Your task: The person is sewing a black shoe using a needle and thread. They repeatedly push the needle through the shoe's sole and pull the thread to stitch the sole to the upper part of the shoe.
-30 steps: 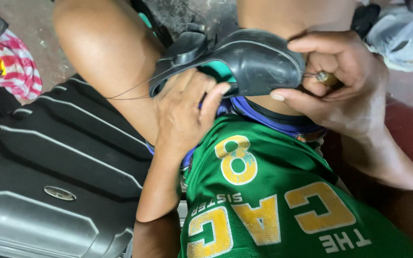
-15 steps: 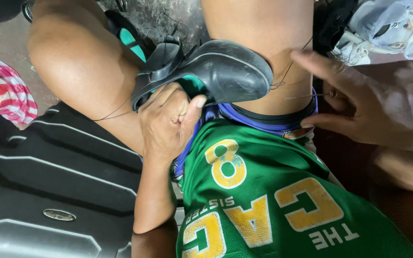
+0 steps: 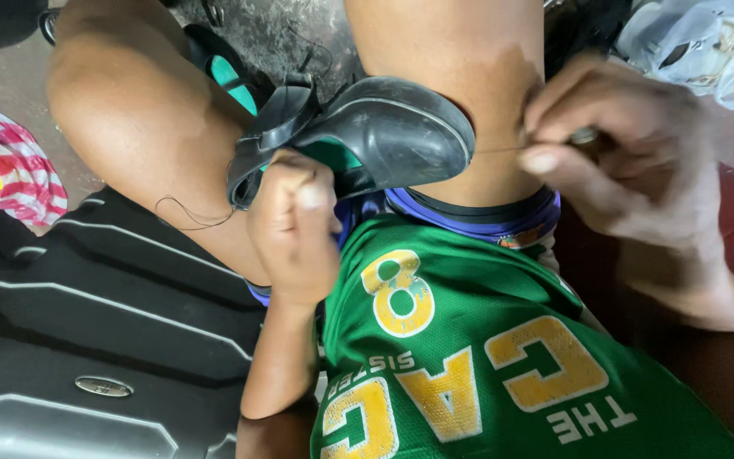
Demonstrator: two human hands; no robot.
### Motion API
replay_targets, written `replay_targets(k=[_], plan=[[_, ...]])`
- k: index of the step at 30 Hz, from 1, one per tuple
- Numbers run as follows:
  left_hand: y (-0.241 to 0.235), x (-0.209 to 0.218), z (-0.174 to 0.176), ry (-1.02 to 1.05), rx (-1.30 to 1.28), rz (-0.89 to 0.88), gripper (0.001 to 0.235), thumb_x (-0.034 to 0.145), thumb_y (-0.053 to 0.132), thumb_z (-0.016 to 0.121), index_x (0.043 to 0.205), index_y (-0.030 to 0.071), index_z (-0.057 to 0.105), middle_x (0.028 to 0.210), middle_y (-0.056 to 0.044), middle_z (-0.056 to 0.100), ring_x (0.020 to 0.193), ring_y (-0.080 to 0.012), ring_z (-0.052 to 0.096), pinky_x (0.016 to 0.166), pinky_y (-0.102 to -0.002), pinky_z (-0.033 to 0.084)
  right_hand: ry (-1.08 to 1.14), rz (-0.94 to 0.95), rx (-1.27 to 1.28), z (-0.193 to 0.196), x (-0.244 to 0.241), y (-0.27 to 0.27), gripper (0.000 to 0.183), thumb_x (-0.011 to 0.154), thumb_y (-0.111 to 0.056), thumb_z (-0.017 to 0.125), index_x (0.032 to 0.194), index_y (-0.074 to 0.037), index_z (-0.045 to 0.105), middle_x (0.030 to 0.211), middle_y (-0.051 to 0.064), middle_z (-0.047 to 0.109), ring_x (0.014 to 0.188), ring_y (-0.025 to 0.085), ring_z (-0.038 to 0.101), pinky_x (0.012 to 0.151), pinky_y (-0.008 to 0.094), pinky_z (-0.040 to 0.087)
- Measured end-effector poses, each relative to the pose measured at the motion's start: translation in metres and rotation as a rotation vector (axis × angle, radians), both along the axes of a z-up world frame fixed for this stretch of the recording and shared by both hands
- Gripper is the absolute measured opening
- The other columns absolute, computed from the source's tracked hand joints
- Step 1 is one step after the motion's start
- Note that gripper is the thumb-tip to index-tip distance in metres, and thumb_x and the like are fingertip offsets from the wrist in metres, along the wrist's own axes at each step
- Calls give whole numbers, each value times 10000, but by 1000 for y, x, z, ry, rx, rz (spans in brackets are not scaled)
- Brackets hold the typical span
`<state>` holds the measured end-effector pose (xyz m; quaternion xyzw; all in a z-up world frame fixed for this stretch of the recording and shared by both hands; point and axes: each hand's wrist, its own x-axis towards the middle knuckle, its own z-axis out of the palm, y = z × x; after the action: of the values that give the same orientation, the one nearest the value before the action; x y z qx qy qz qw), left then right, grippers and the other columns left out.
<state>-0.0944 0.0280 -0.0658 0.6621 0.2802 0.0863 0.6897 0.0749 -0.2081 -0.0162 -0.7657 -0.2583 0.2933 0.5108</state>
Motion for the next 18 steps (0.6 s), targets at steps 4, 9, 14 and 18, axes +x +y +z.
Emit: replay_targets(k=[4, 9, 14, 18], plan=[[-2, 8, 10, 6, 606, -275, 91, 1128, 90, 565, 1149, 22, 621, 951, -149, 582, 864, -273, 598, 772, -367, 487, 170, -148, 407, -1, -6, 13, 136, 992, -169, 619, 908, -87, 549, 1023, 166, 671, 576, 66, 554, 665, 248, 567], [1, 20, 12, -12, 750, -339, 108, 1014, 116, 714, 992, 38, 641, 908, -153, 533, 853, -334, 576, 761, -428, 472, 349, -198, 495, -7, -23, 35, 148, 1035, -154, 626, 946, -83, 531, 814, 80, 629, 608, 104, 554, 639, 261, 541], [11, 18, -2, -63, 644, -313, 310, 968, 127, 760, 762, 48, 543, 776, -115, 468, 714, -304, 528, 663, -424, 440, 53, -167, 314, -27, -31, 48, 226, 1070, -99, 605, 890, -51, 476, 685, 33, 498, 581, 70, 389, 569, 236, 326], [18, 15, -4, -7, 592, -300, 332, 978, 121, 729, 738, 45, 513, 749, -110, 452, 663, -285, 510, 623, -410, 421, -64, -113, 225, -31, -30, 52, 262, 1090, -103, 608, 886, -32, 459, 678, 18, 486, 582, 60, 392, 560, 226, 308]])
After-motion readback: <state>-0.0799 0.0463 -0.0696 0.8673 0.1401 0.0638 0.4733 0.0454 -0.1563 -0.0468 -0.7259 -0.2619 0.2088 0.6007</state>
